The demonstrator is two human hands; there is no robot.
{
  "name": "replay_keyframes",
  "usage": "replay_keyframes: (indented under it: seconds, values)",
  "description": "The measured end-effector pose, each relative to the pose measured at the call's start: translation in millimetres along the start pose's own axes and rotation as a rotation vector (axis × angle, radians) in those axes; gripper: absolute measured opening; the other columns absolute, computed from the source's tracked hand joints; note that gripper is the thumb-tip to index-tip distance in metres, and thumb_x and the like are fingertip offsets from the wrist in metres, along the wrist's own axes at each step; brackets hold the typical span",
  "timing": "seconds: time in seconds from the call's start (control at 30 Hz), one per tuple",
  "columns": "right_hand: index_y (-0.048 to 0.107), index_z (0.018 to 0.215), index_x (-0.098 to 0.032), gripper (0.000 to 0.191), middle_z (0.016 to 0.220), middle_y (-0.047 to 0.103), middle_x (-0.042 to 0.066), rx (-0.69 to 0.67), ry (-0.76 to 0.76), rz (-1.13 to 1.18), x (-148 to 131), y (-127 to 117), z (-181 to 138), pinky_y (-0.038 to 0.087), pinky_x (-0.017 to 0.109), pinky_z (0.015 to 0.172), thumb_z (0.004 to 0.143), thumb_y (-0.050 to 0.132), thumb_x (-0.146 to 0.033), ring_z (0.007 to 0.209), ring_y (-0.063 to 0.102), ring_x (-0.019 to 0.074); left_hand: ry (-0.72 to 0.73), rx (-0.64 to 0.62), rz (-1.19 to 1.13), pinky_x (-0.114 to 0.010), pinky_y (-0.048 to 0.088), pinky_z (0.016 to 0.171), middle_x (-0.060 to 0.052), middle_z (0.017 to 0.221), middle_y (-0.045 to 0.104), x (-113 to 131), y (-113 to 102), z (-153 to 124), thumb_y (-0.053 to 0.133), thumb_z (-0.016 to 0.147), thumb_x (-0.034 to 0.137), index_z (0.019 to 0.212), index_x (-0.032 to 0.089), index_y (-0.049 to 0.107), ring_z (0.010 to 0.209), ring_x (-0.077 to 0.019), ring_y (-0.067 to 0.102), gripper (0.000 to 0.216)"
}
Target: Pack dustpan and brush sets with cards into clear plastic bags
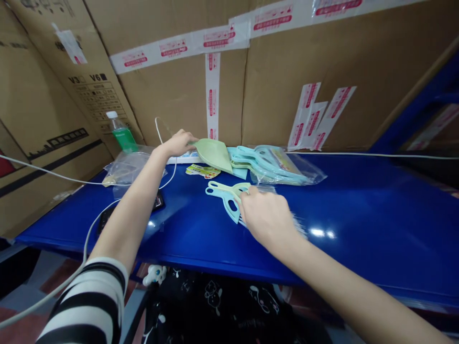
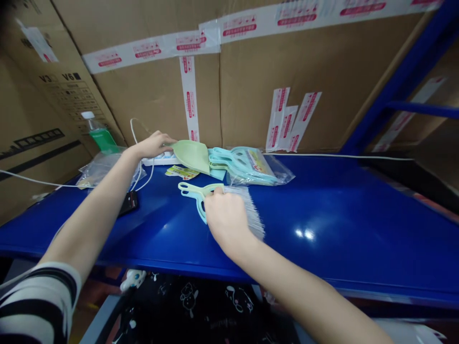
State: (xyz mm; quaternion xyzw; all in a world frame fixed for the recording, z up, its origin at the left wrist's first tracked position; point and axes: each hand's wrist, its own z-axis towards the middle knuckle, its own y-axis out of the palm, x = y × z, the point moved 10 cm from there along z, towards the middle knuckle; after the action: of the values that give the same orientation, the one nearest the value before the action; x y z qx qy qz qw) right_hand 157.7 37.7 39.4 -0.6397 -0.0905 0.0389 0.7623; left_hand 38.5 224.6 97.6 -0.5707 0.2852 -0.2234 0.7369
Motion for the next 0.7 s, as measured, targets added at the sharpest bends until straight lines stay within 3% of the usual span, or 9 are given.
replay_keyframes:
  seconds: [0.17, 0.3, 0.5, 0.6, 0.7]
  values:
    - [0.071, 0.095, -0.005, 0.04, 0.085, 0.069, 0.024, 0.041, -0.001, -0.032, -8.0, -2.2, -5.8, 0.037, 0.03, 0.044, 0.098, 0.033, -0.019, 0.065, 0.069, 0.0276, -0.009, -0.098, -0.026, -0.036, 0.042, 0.098, -0.008, 0.111, 0.072, -8.0, 12.8, 22.9, 0.048, 0.085, 0.017, 0.117, 0.022, 0.07, 0.101, -0.0219, 0.062, 0.039]
    - [0.069, 0.094, -0.006, 0.036, 0.085, 0.069, 0.023, -0.044, -0.029, 0.006, -12.5, 15.5, -3.2, 0.038, 0.03, 0.045, 0.095, 0.035, -0.014, 0.065, 0.069, 0.0267, -0.017, -0.108, -0.026, -0.036, 0.044, 0.097, -0.006, 0.106, 0.073, -16.0, 18.6, 35.6, 0.051, 0.082, 0.018, 0.116, 0.026, 0.07, 0.105, -0.0219, 0.061, 0.04]
    - [0.063, 0.11, -0.011, 0.032, 0.098, 0.07, 0.019, -0.119, -0.021, 0.105, -9.6, 22.4, 10.4, 0.045, 0.031, 0.056, 0.099, 0.038, -0.027, 0.077, 0.07, 0.0269, 0.06, -0.1, -0.033, -0.032, 0.043, 0.1, -0.005, 0.117, 0.071, 10.4, 25.2, 56.0, 0.049, 0.081, 0.013, 0.123, 0.024, 0.066, 0.111, -0.0206, 0.06, 0.046]
    - [0.062, 0.109, -0.014, 0.03, 0.099, 0.069, 0.017, 0.006, 0.027, 0.12, 15.0, 2.8, 20.2, 0.047, 0.034, 0.064, 0.098, 0.037, -0.025, 0.088, 0.068, 0.0289, 0.093, -0.114, -0.043, -0.029, 0.043, 0.1, -0.007, 0.118, 0.07, 33.0, 34.7, 61.1, 0.048, 0.083, 0.011, 0.124, 0.021, 0.065, 0.112, -0.0195, 0.061, 0.045]
    - [0.063, 0.103, -0.012, 0.028, 0.101, 0.066, 0.021, 0.273, 0.154, 0.073, 66.2, -21.7, 24.7, 0.049, 0.041, 0.073, 0.094, 0.039, -0.024, 0.098, 0.063, 0.0348, 0.084, -0.122, -0.037, -0.031, 0.045, 0.1, -0.008, 0.123, 0.069, 47.2, 47.2, 60.5, 0.045, 0.085, 0.008, 0.123, 0.021, 0.066, 0.116, -0.0211, 0.061, 0.045]
